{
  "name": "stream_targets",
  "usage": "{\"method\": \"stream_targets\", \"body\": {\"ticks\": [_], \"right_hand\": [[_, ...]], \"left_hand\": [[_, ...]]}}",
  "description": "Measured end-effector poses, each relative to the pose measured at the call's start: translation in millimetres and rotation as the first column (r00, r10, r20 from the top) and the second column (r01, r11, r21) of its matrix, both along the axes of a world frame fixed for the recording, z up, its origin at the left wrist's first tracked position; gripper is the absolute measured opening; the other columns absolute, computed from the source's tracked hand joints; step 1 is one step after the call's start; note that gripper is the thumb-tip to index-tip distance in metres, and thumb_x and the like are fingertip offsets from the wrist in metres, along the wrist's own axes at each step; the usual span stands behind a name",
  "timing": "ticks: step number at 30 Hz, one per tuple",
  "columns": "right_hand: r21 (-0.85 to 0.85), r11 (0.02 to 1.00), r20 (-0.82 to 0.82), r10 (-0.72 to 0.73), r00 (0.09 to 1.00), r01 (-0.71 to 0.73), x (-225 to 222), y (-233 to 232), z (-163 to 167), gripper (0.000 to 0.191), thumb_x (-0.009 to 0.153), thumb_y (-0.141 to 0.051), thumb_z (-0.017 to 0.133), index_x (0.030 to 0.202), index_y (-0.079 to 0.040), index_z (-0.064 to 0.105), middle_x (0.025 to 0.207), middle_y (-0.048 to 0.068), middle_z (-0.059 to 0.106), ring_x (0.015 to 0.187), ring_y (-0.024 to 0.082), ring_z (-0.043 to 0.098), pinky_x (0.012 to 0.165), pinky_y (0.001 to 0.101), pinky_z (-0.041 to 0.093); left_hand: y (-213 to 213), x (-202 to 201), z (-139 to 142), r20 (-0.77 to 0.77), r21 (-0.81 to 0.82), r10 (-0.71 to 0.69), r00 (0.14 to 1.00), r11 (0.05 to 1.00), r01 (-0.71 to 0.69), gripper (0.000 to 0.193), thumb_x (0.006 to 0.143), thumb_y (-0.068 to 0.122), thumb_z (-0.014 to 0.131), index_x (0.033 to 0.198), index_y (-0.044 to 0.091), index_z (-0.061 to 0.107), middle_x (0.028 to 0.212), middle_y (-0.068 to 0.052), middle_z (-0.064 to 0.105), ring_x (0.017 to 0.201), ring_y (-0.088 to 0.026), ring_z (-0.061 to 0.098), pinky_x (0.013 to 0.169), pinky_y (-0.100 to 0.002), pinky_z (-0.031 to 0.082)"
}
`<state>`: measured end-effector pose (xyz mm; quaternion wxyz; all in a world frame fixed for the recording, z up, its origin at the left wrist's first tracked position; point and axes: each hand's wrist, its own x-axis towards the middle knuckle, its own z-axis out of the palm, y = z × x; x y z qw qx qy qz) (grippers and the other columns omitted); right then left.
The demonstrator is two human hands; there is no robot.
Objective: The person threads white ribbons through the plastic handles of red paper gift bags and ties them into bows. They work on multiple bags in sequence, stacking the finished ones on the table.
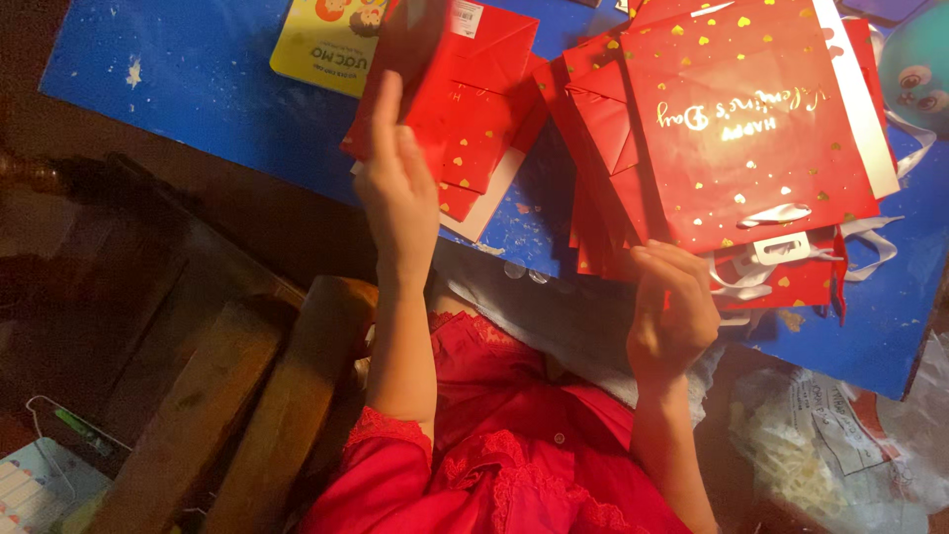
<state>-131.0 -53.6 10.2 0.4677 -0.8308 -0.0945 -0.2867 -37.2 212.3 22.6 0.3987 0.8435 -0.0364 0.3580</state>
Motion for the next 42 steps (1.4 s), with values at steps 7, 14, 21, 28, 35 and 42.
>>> {"method": "stream_targets", "body": {"ticks": [7,14,21,28,35,42], "right_hand": [[0.462,0.878,-0.131,0.202,0.97,-0.121,-5,1,-25,0.027,0.107,-0.012,0.055,0.131,0.003,0.054,0.126,0.014,0.065,0.118,0.024,0.066,0.105,0.0357,0.054],[0.3,0.953,-0.007,-0.036,0.999,0.036,-28,-19,-28,0.041,0.114,-0.032,0.04,0.143,-0.009,0.057,0.134,0.006,0.06,0.121,0.014,0.053,0.113,0.0327,0.041],[0.811,0.585,-0.037,0.033,0.999,0.011,-14,-42,-9,0.065,0.113,-0.018,0.059,0.165,-0.004,0.024,0.158,0.013,0.045,0.141,0.021,0.052,0.121,0.0376,0.046],[0.793,0.599,-0.125,-0.018,0.992,0.111,-25,-43,-10,0.067,0.109,-0.012,0.057,0.167,-0.004,0.023,0.147,0.016,0.053,0.108,0.019,0.068,0.077,0.0265,0.059],[0.661,0.704,-0.158,-0.211,0.965,0.262,-21,-81,-43,0.036,0.113,-0.007,0.055,0.147,0.003,0.047,0.136,0.014,0.056,0.1,0.018,0.066,0.086,0.0327,0.061],[0.101,0.812,-0.183,-0.553,0.813,0.575,11,-155,-63,0.03,0.112,-0.009,0.057,0.141,-0.003,0.059,0.13,0.012,0.066,0.116,0.021,0.061,0.1,0.0353,0.054]], "left_hand": [[-46,-33,2,0.237,-0.833,-0.147,0.96,0.478,0.279,0.037,0.119,0.009,0.049,0.155,0.006,0.04,0.121,-0.005,0.061,0.108,-0.012,0.057,0.1,-0.029,0.049],[-112,-70,-36,0.173,-0.886,-0.316,0.933,0.363,0.288,0.035,0.115,0.007,0.049,0.149,0.008,0.043,0.147,-0.011,0.053,0.133,-0.017,0.052,0.117,-0.033,0.042],[-121,-59,-37,0.157,-0.512,-0.408,0.9,0.745,0.427,0.031,0.111,0.002,0.055,0.14,0.012,0.051,0.152,-0.007,0.046,0.144,-0.019,0.05,0.123,-0.038,0.048],[-135,-49,5,-0.12,0.29,-0.678,0.726,0.675,0.678,0.05,0.081,0.022,0.081,0.125,0.007,0.063,0.127,-0.01,0.064,0.124,-0.031,0.056,0.107,-0.05,0.046],[-155,-33,21,-0.187,0.249,-0.629,0.755,0.713,0.656,0.026,0.093,0.006,0.075,0.118,0.008,0.069,0.119,-0.007,0.072,0.108,-0.027,0.069,0.093,-0.038,0.055],[-197,-20,6,-0.138,-0.003,-0.66,0.739,0.746,0.666,0.016,0.096,0.012,0.07,0.112,0.009,0.07,0.105,-0.009,0.075,0.094,-0.027,0.071,0.083,-0.037,0.056]]}}
